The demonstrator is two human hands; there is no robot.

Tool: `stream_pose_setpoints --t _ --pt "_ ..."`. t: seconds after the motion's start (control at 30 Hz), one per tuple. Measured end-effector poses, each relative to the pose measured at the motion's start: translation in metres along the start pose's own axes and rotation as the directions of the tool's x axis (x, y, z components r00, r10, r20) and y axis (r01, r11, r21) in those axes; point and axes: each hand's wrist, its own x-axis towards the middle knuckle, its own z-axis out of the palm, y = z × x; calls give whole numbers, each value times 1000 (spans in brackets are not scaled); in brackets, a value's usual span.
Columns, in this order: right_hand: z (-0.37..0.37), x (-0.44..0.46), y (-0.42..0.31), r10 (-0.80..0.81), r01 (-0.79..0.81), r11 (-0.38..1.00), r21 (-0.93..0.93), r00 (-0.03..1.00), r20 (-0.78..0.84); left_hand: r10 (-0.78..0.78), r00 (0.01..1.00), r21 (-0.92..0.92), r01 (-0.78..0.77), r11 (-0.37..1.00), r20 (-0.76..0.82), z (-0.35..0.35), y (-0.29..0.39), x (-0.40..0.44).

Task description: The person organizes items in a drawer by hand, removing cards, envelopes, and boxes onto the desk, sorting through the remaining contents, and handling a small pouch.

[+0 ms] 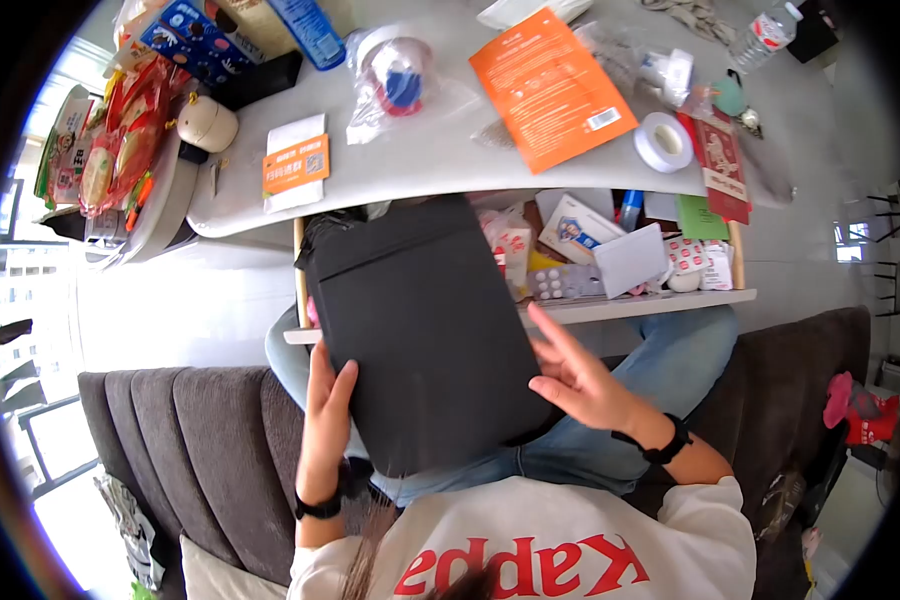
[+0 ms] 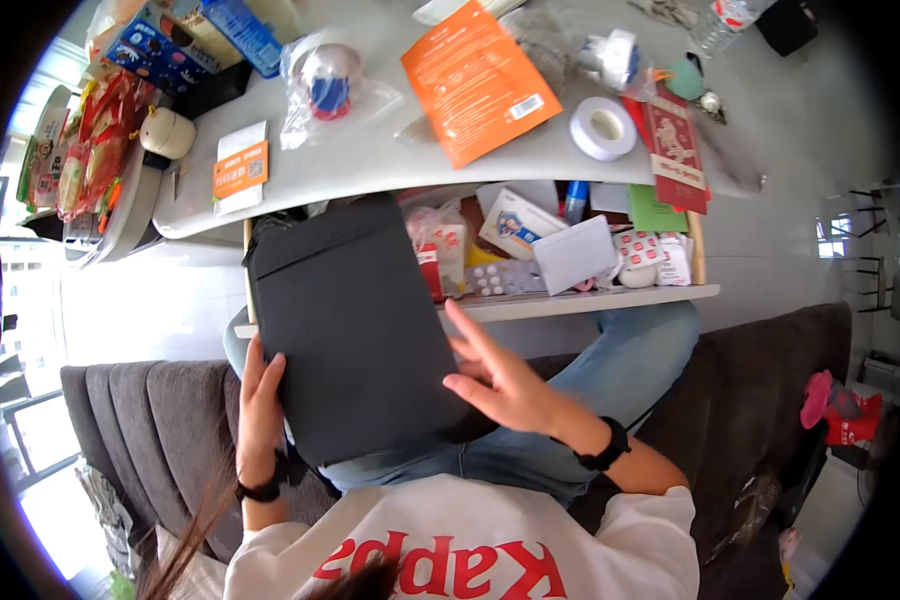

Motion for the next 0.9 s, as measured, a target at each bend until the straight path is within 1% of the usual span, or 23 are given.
stream_pose_setpoints --t 0.03,0.07,0.1,0.17,0.2,0.23,0.3,0.33,0.4,0.47,0.5,0.53,0.57,0.6,0.63,0.67,0.7,0.73,0.77,0.8,0.83,0.9 --pt "2 -6 2 -18 17 999 -33 999 -29 50 996 21 -49 999 -73 11 0 -9" --pt "2 -11 4 -57 62 983 -173 998 30 50 998 31 -49 998 -48 21 8 -21" --pt "1 -16 5 -61 67 975 -213 998 35 84 995 7 -84 996 -59 33 15 -29" --pt "-1 -25 8 -76 85 954 -288 996 43 201 979 125 -196 973 -29 47 16 -45" --pt "0 -31 5 -78 79 966 -247 997 15 209 978 173 -206 963 0 51 20 -53" --pt "0 -38 3 -84 82 985 -154 996 -7 211 977 187 -206 960 -7 54 17 -62" --pt "-4 -52 0 -93 95 995 32 994 -52 310 950 225 -308 924 25 63 16 -78" --pt "-7 -57 0 -95 97 995 39 994 -54 343 936 192 -352 916 78 66 21 -83" --pt "-15 -72 1 -89 93 994 55 994 -68 379 911 62 -393 917 162 74 30 -78" --pt "-43 -84 -6 124 -140 969 206 988 90 407 882 -46 -408 912 238 93 43 -61" --pt "-47 -84 -19 136 -134 970 203 991 2 389 887 -56 -388 920 246 107 51 -50" --pt "-52 -83 -31 148 -128 971 200 985 -87 427 846 15 -455 890 319 120 65 -34" --pt "-60 -87 -37 159 -98 970 224 949 -271 472 797 67 -531 845 377 135 70 -16" --pt "-70 -91 -43 170 -63 967 245 879 -445 437 804 -79 -445 892 404 154 76 -7" --pt "-80 -92 -51 110 24 969 246 851 -514 479 733 -51 -522 851 483 168 78 5" --pt "-92 -94 -52 58 48 989 143 750 -659 394 746 4 -469 883 537 181 79 5" --pt "-117 -101 -41 12 101 988 118 707 -707 303 755 66 -414 908 582 193 80 4" --pt "-134 -103 -43 -9 120 990 80 608 -794 399 642 139 -621 771 654 198 70 10" --pt "-158 -110 -36 -44 62 998 -17 466 -884 453 518 196 -787 585 726 200 56 16" --pt "-169 -110 -43 19 228 966 118 396 -918 415 533 299 -808 507 737 199 48 16" --pt "-192 -119 -37 -28 272 955 116 475 -880 409 560 388 -815 431 721 192 36 19" --pt "-226 -141 -22 -79 292 949 117 581 -810 399 599 543 -800 255 694 174 8 28"
